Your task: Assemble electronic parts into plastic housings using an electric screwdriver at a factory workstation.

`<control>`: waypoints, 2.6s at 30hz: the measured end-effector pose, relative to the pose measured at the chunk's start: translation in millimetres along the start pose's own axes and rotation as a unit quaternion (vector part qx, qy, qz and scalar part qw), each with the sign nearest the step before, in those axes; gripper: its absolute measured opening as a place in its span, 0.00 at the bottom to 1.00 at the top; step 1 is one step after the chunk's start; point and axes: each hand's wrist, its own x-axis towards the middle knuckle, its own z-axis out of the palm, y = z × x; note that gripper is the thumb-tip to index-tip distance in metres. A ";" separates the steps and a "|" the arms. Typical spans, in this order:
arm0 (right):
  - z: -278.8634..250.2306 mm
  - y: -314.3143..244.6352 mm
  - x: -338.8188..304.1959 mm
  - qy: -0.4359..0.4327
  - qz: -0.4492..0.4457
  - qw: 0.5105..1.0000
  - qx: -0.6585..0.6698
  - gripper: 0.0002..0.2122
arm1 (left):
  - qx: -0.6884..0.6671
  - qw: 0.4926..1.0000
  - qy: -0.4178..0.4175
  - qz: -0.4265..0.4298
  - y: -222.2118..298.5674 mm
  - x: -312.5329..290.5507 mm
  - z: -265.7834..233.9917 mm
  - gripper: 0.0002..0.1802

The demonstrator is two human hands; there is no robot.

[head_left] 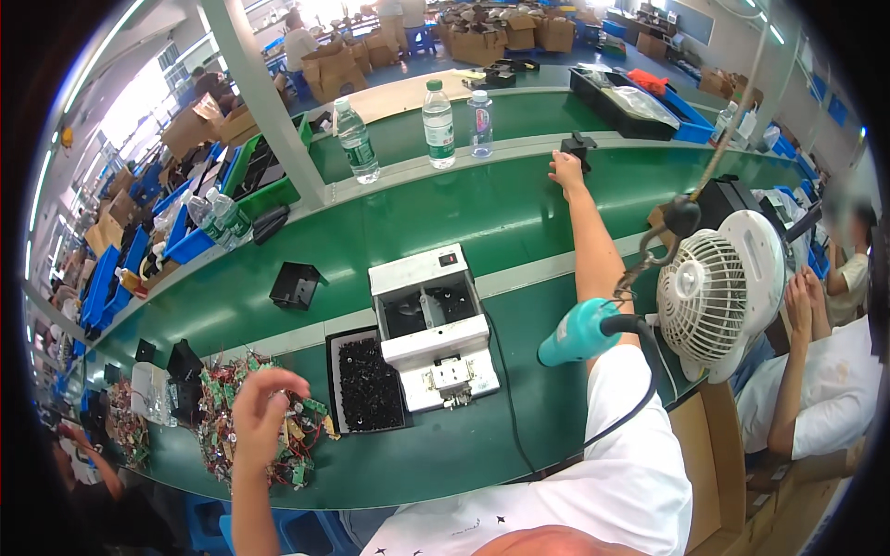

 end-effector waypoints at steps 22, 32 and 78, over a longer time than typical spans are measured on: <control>-11.6 -250.4 -346.0 -0.449 -0.289 0.844 0.039 0.19 | -0.210 0.972 0.098 0.022 27.7 -26.3 103.4 0.04; -15.2 -225.7 -347.1 -0.419 -0.433 0.797 0.044 0.17 | -0.215 0.965 0.149 -0.035 16.0 -53.7 105.6 0.06; -7.7 -253.9 -396.6 -0.334 0.037 0.839 0.428 0.43 | -0.089 0.994 0.067 -0.015 -80.1 -94.9 158.7 0.09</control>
